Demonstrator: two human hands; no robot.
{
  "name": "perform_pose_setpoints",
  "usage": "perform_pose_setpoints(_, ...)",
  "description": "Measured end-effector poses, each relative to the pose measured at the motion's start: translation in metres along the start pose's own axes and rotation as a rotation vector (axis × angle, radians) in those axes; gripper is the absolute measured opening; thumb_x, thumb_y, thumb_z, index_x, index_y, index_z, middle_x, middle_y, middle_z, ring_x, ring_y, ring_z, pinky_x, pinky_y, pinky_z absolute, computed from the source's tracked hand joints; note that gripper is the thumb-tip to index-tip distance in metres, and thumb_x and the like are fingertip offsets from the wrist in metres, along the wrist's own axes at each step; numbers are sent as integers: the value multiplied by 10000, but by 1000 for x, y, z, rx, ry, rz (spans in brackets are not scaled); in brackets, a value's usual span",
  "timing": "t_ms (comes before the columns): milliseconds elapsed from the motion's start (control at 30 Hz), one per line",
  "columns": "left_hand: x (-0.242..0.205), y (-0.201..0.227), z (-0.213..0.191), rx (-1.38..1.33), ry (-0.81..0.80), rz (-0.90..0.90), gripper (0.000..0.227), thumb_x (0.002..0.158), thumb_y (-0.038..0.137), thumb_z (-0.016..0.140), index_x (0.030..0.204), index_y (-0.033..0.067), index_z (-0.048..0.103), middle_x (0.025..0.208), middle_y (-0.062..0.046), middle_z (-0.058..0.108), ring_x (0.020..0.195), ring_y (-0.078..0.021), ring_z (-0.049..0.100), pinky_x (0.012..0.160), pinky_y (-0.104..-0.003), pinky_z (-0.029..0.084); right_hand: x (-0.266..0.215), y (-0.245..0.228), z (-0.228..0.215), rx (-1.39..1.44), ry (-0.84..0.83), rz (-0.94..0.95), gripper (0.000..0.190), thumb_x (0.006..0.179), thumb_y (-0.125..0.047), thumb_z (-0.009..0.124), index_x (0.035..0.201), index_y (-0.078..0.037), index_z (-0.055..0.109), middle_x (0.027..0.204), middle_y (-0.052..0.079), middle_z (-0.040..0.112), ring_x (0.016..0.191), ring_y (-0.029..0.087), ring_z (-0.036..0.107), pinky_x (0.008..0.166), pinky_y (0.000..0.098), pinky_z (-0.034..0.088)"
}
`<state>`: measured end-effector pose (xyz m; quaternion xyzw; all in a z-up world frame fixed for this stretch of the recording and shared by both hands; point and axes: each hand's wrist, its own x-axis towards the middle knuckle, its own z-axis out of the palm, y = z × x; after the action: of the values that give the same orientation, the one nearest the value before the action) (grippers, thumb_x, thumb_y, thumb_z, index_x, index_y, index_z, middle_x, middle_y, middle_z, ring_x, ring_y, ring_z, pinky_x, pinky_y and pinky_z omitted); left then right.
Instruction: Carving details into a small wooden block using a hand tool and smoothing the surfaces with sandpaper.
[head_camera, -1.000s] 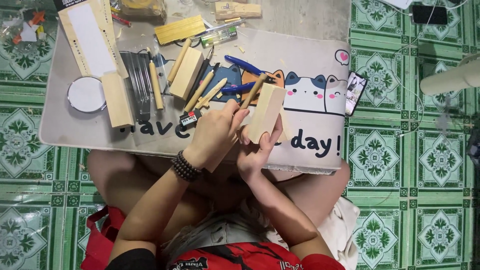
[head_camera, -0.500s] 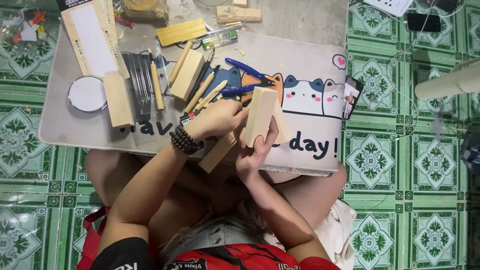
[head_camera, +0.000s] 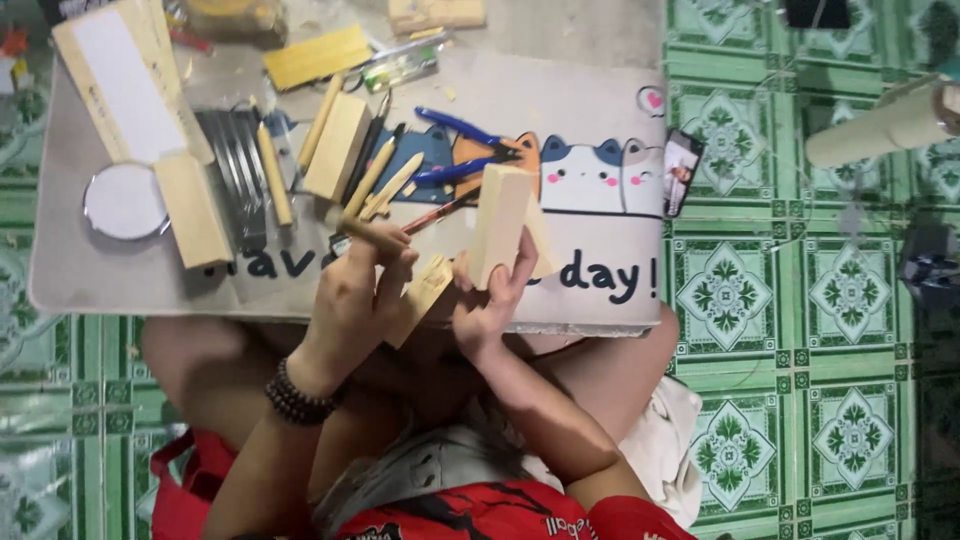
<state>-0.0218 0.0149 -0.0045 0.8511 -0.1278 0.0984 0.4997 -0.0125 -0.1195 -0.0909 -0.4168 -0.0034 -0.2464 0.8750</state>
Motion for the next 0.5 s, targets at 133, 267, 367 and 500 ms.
perform_pose_setpoints(133,-25,-2,6,62,120,132,122,1015,131,656,1130,96,640,936,-48,717,836,-274,727,811,-352,571,0,1,-3,66,-36,-10,532,1008,-339,528,1471,-117,391,545,44,381,458,139,366,521,281,366)
perform_pose_setpoints(267,-22,-2,14,81,170,226,55,1030,123,643,1034,69,652,926,-39,688,802,-261,699,784,-331,566,2,-2,-2,60,-69,-14,520,1022,-354,522,1467,-120,393,542,41,362,468,132,343,529,277,349)
perform_pose_setpoints(367,-18,-7,18,150,157,245,112,1053,167,594,1018,76,649,895,-38,672,768,-282,690,731,-349,570,2,-4,2,57,-65,-13,537,1008,-368,554,1456,-115,402,531,39,369,464,132,345,530,275,343)
perform_pose_setpoints(500,-10,-5,15,187,127,246,129,1054,167,603,997,56,638,855,-83,653,738,-331,676,672,-401,560,3,-7,6,49,-45,-8,528,1009,-359,547,1456,-114,406,528,46,364,465,140,343,531,280,344)
